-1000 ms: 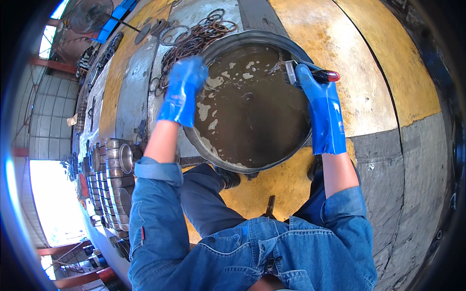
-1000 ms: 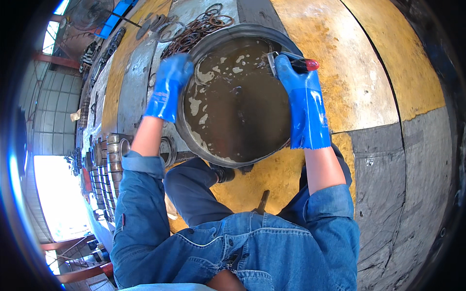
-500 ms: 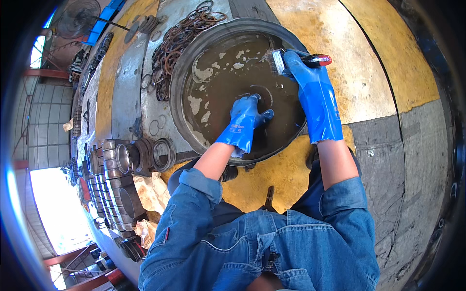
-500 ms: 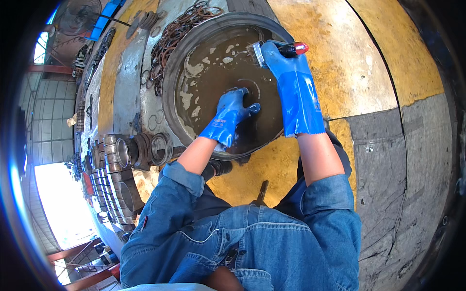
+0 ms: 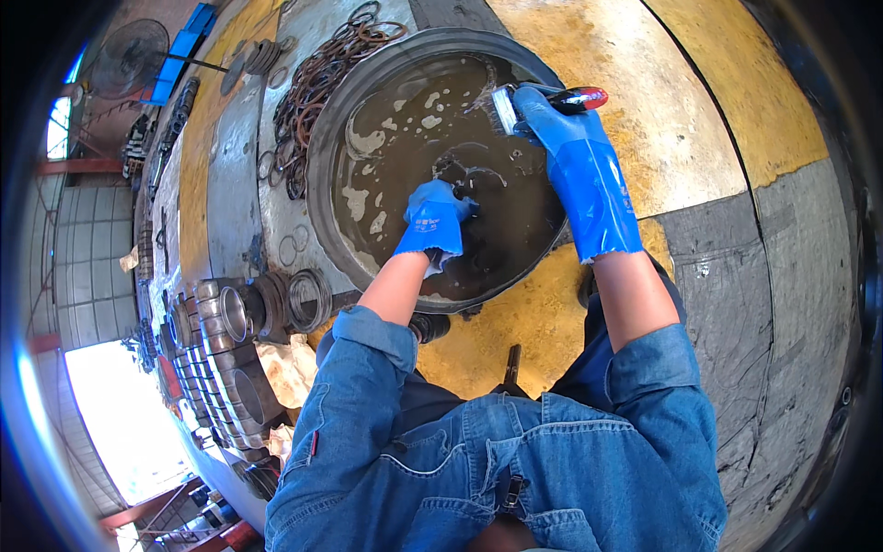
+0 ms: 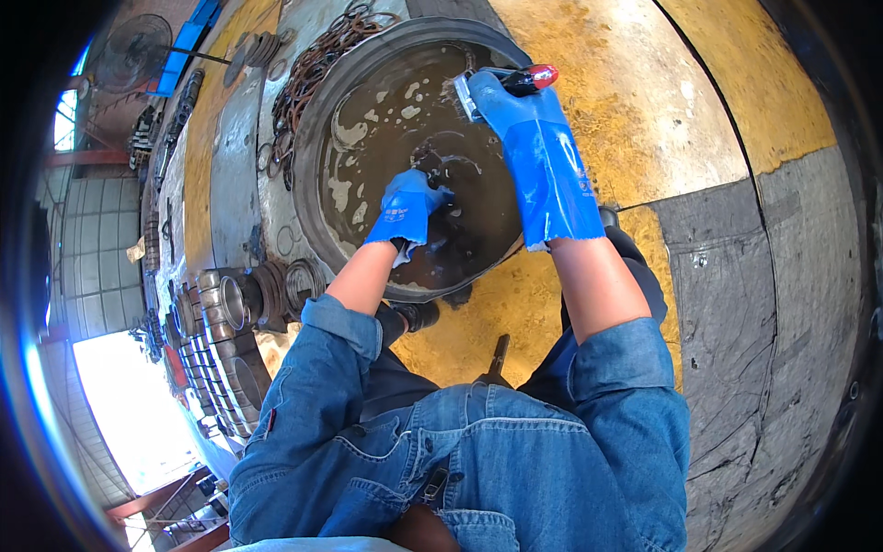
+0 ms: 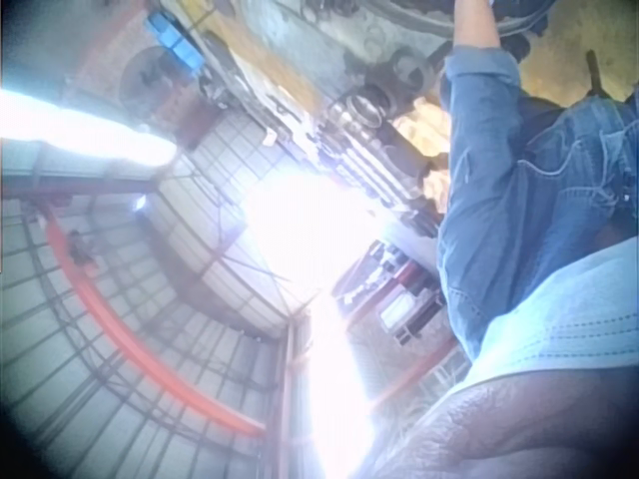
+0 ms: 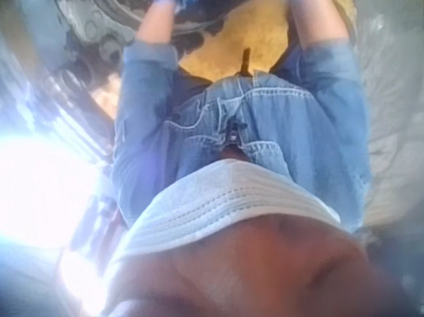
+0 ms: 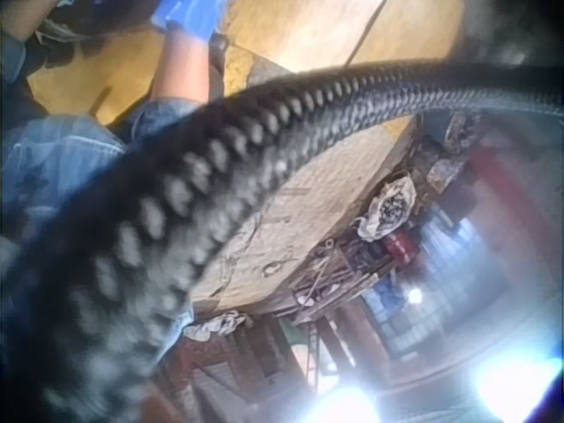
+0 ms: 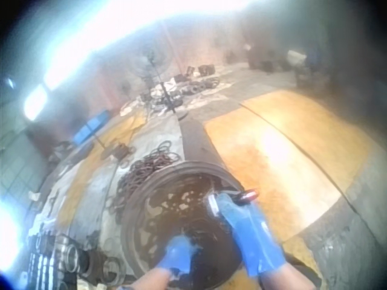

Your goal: The person cleans a large metal ring and several smaller components in a basin of dark fluid using a brush.

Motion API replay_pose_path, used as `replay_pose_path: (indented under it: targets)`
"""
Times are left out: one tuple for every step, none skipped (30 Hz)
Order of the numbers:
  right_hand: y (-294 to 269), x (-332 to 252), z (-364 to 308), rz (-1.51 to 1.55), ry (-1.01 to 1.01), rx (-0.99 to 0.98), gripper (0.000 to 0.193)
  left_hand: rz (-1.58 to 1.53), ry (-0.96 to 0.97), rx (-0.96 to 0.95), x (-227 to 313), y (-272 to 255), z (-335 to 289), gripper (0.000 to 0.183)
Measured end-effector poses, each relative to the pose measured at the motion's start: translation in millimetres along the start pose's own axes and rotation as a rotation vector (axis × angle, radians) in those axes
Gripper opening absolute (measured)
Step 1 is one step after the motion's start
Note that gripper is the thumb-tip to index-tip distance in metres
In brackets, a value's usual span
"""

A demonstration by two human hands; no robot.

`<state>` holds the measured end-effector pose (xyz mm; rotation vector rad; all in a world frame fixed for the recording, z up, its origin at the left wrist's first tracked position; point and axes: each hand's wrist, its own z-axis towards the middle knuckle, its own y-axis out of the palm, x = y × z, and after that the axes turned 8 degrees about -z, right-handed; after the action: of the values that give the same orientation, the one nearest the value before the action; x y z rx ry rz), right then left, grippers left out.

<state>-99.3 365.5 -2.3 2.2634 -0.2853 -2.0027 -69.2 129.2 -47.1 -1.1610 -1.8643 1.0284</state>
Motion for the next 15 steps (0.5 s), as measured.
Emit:
replay_pose_path:
  targets:
    - [-0.1,1.1,0.7,-0.003,0.001,-0.002,0.02,-0.032,0.002,-0.048,1.0,2.1,1.2,0.057]
    - [0.5,2.2,1.5,-0.009,-0.001,-0.007,0.02,0.014,-0.019,-0.077,5.3,4.1,4.9,0.057]
    - [1.6,2.5,2.5,-0.014,-0.003,-0.014,0.02,0.059,-0.04,-0.105,11.5,4.4,10.7,0.057]
    - [2.4,2.6,3.7,-0.02,-0.005,-0.018,0.02,0.105,-0.06,-0.133,18.4,4.5,16.9,0.056]
    - [3.1,3.2,4.1,-0.026,-0.007,-0.024,0.021,0.151,-0.079,-0.161,24.1,5.4,21.3,0.056]
    - [2.5,2.8,6.6,-0.029,-0.01,-0.029,0.021,0.128,-0.094,-0.149,28.8,8.2,25.7,0.054]
    - [3.9,3.3,9.5,-0.038,-0.017,-0.037,0.021,0.104,-0.109,-0.138,33.5,11.7,29.6,0.051]
    - [4.3,3.7,12.5,-0.049,-0.022,-0.047,0.021,0.08,-0.124,-0.128,37.9,16.1,32.4,0.049]
    - [13.0,0.9,12.9,-0.046,-0.026,-0.07,0.021,0.022,-0.105,-0.108,25.2,15.2,35.4,0.047]
    - [14.7,-0.8,14.3,-0.061,-0.034,-0.079,0.021,-0.045,-0.068,-0.097,15.5,18.0,40.3,0.045]
    - [16.6,-2.5,15.5,-0.076,-0.038,-0.088,0.021,-0.113,-0.033,-0.086,8.0,21.7,45.7,0.044]
    - [16.9,-2.1,16.9,-0.09,-0.034,-0.091,0.021,-0.098,-0.046,-0.078,9.1,21.2,46.4,0.044]
    - [16.1,-2.1,16.9,-0.11,-0.03,-0.094,0.021,-0.083,-0.061,-0.07,9.7,20.9,46.5,0.044]
    - [15.4,-1.2,15.5,-0.141,-0.026,-0.097,0.021,-0.069,-0.078,-0.062,8.8,20.0,45.9,0.044]
    - [15.2,-1.8,15.2,-0.174,-0.022,-0.097,0.022,-0.233,-0.051,-0.076,5.1,17.6,44.0,0.042]
